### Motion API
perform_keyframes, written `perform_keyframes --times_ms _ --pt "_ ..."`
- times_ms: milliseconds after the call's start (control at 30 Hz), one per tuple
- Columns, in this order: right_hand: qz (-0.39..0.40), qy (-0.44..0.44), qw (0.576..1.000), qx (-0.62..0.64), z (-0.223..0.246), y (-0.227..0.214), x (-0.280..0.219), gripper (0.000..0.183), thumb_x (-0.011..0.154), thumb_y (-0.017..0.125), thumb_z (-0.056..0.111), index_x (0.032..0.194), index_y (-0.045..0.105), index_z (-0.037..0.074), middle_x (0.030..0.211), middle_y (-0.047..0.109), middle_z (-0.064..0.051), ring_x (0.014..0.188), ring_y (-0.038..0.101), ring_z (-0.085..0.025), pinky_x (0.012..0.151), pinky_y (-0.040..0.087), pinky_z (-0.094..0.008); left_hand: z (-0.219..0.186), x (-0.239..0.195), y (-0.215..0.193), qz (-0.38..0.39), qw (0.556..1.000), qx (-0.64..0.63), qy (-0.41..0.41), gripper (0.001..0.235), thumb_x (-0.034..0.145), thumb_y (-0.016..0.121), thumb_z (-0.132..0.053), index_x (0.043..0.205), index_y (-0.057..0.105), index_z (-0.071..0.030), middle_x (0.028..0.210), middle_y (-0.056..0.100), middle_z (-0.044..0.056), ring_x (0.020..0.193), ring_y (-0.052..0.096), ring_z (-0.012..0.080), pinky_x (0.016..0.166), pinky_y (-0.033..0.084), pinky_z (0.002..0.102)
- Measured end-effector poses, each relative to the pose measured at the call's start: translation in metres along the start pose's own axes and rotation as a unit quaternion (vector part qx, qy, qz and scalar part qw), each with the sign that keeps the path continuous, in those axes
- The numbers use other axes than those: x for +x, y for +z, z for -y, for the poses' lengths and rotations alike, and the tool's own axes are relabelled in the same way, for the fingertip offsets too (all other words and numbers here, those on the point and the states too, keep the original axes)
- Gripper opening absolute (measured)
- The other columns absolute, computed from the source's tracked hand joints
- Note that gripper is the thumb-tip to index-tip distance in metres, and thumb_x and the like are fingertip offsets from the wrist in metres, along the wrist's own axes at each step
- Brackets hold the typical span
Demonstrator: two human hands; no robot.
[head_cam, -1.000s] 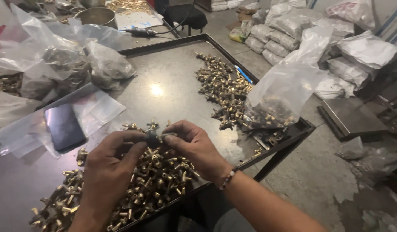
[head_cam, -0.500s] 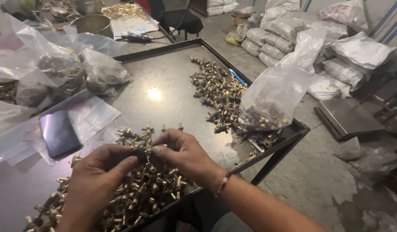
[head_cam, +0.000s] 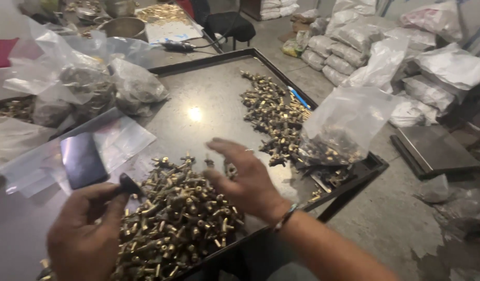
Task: The person is inspecting and sorting small brass metal fittings on a workbench in a fabrication setting.
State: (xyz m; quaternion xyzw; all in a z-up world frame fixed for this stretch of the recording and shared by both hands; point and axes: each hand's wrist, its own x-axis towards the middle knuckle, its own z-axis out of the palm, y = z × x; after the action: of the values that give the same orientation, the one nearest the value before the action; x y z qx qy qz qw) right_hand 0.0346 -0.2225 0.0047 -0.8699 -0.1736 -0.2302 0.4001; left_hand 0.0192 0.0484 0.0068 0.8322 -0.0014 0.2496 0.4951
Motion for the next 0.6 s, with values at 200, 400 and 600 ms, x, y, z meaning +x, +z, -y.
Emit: perform_keyframes --times_ms 200,400,600 --pt "0.233 0.04 0.971 -0.044 -0.06 0.012 -0.011 0.107 0.078 0.074 0.068 0.159 0.033 0.011 0.167 0.021 -0.025 0.153 0.021 -0.043 0.122 0.022 -0.051 0.038 -0.014 -0.02 0.03 0.995 0.08 -0.041 0.026 0.082 0.08 -0.011 0.107 0.075 -0.009 0.1 0.08 0.008 0.09 0.076 0.0182 0.08 0.058 0.033" --pt "0.237 0.022 0.971 -0.003 -0.034 0.051 -0.007 0.107 0.072 0.075 0.07 0.157 0.04 0.014 0.167 0.025 -0.025 0.154 0.025 -0.042 0.122 0.025 -0.052 0.127 -0.029 -0.039 0.051 0.988 0.047 0.139 0.021 0.08 0.078 -0.013 0.099 0.071 -0.008 0.115 0.076 0.007 0.119 0.071 0.0202 0.101 0.054 0.034" --pt "0.199 0.061 0.978 -0.011 -0.016 0.082 -0.005 0.111 0.07 0.078 0.07 0.156 0.04 0.011 0.167 0.023 -0.024 0.154 0.021 -0.043 0.122 0.023 -0.054 0.107 -0.023 -0.053 0.088 0.995 0.029 -0.042 0.019 0.083 0.075 -0.011 0.101 0.072 -0.007 0.123 0.076 0.004 0.114 0.072 0.0157 0.078 0.059 0.034"
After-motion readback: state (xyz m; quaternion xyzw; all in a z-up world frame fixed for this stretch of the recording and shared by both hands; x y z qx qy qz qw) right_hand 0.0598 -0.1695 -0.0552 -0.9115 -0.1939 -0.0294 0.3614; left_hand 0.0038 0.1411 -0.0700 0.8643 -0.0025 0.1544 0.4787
